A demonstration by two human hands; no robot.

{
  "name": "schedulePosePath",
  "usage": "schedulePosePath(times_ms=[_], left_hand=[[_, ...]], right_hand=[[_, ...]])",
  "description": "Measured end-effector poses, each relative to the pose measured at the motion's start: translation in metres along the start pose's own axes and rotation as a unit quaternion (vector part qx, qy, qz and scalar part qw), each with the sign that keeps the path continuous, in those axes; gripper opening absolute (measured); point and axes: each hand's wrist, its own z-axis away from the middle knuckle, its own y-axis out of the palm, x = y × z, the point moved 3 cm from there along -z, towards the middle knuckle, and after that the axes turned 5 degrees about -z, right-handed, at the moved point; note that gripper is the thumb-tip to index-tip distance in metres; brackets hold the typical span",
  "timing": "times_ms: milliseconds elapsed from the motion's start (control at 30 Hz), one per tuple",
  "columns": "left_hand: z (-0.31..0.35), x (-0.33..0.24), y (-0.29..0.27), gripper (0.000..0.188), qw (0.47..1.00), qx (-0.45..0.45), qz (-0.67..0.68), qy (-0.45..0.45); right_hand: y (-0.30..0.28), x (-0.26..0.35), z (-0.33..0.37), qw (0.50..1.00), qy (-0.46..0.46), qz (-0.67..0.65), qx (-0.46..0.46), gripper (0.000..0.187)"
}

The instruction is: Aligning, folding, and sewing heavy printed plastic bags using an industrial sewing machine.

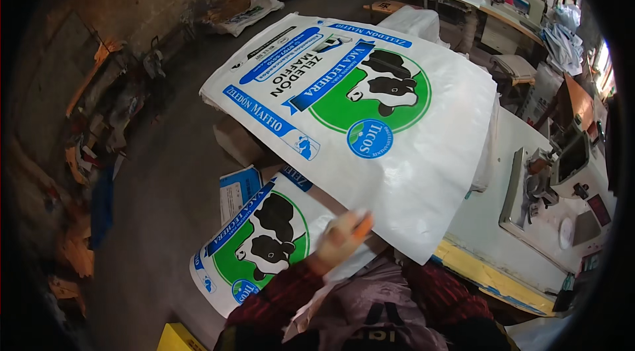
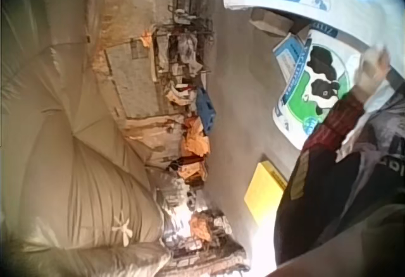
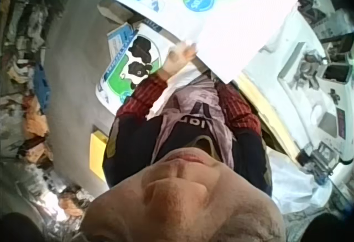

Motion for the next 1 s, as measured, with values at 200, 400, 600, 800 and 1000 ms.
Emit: schedulePosePath(times_ms=[200, 400, 600, 800, 1000], left_hand=[[-0.133, -0.101, 0.108, 0.029, 0.943, -0.198, -0.185, 0.192], [-0.167, -0.084, 0.164, 0.031, 0.934, -0.113, -0.301, 0.158], [-0.189, -0.041, 0.151, 0.034, 0.983, -0.148, -0.104, -0.001], [-0.152, -0.073, 0.137, 0.023, 0.985, -0.074, 0.131, -0.08], [-0.106, -0.119, 0.135, 0.025, 0.991, -0.096, -0.074, 0.059]], right_hand=[[0.003, 0.002, 0.046, 0.996, -0.069, -0.056, 0.005, 0.056], [-0.037, -0.042, 0.125, 0.978, -0.13, -0.124, -0.103, 0.058], [-0.109, -0.051, 0.155, 0.859, -0.297, -0.41, 0.077, 0.05], [-0.19, -0.097, 0.13, 0.516, -0.07, -0.845, -0.126, 0.027], [-0.225, -0.079, 0.108, 0.672, 0.013, -0.698, -0.246, 0.041]])
